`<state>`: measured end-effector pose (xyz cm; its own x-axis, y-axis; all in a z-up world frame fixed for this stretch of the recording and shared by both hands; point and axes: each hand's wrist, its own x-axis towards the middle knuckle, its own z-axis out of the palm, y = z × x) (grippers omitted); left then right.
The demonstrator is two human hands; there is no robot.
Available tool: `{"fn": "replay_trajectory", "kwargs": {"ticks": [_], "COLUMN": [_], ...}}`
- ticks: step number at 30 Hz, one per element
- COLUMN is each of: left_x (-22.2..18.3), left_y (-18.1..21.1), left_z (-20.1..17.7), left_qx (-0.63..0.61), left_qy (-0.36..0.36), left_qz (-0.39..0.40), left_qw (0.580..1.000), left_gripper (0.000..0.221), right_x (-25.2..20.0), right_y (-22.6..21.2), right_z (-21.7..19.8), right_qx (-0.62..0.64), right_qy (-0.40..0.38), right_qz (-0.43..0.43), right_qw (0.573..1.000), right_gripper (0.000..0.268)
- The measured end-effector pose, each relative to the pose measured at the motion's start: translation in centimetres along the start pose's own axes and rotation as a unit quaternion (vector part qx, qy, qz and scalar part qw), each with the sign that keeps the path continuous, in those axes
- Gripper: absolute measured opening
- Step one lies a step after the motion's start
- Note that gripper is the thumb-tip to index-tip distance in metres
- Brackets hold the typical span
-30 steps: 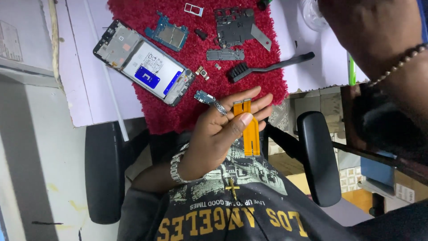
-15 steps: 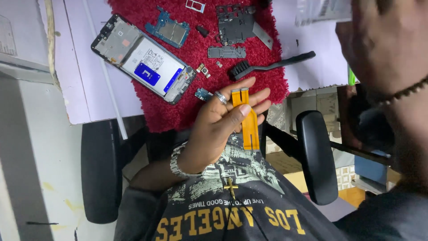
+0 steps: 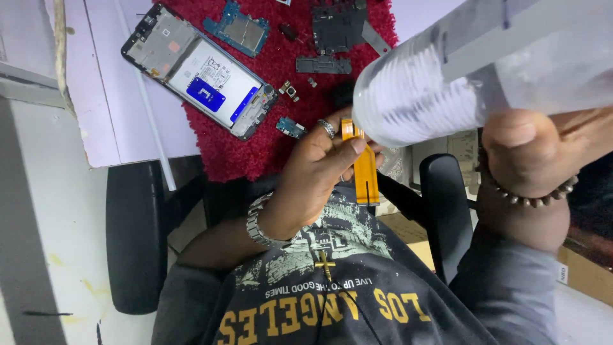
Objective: Cleaning a mobile phone motherboard and other internal components using a brush and cleaning solution at a repair station.
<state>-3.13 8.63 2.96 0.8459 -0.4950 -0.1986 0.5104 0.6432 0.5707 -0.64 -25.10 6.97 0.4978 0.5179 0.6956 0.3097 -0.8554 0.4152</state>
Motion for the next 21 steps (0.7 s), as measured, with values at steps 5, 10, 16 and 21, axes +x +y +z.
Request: {"fn": "replay_trajectory", "kwargs": {"ticks": [5, 10, 16, 21], "left_x": [0.1, 0.2, 0.3, 0.2], "left_y": [0.0, 0.3, 0.6, 0.6], "left_z": [-0.1, 0.1, 0.7, 0.5], "left_qx": [0.047, 0.048, 0.056, 0.079], "left_qy": [-0.002, -0.007, -0.012, 0.001], "left_qz": [0.012, 0.004, 0.023, -0.003], "left_qw": [0.999, 0.999, 0.998, 0.997], "left_gripper": [0.028, 0.039, 0.039, 0.041], "right_x": [10.3, 10.5, 11.2, 12.2], "right_y": [-6.6, -7.1, -7.0, -7.2], "right_z": [-1.0, -0.4, 0.3, -0.1], "right_qx": [0.532, 0.576, 0.588, 0.559], "right_qy": [0.001, 0.000, 0.018, 0.000], "right_qz": [0.123, 0.172, 0.166, 0.158], "right_qw": [0.838, 0.799, 0.791, 0.814], "right_gripper": [0.074, 0.064, 0.055, 0.050]}}
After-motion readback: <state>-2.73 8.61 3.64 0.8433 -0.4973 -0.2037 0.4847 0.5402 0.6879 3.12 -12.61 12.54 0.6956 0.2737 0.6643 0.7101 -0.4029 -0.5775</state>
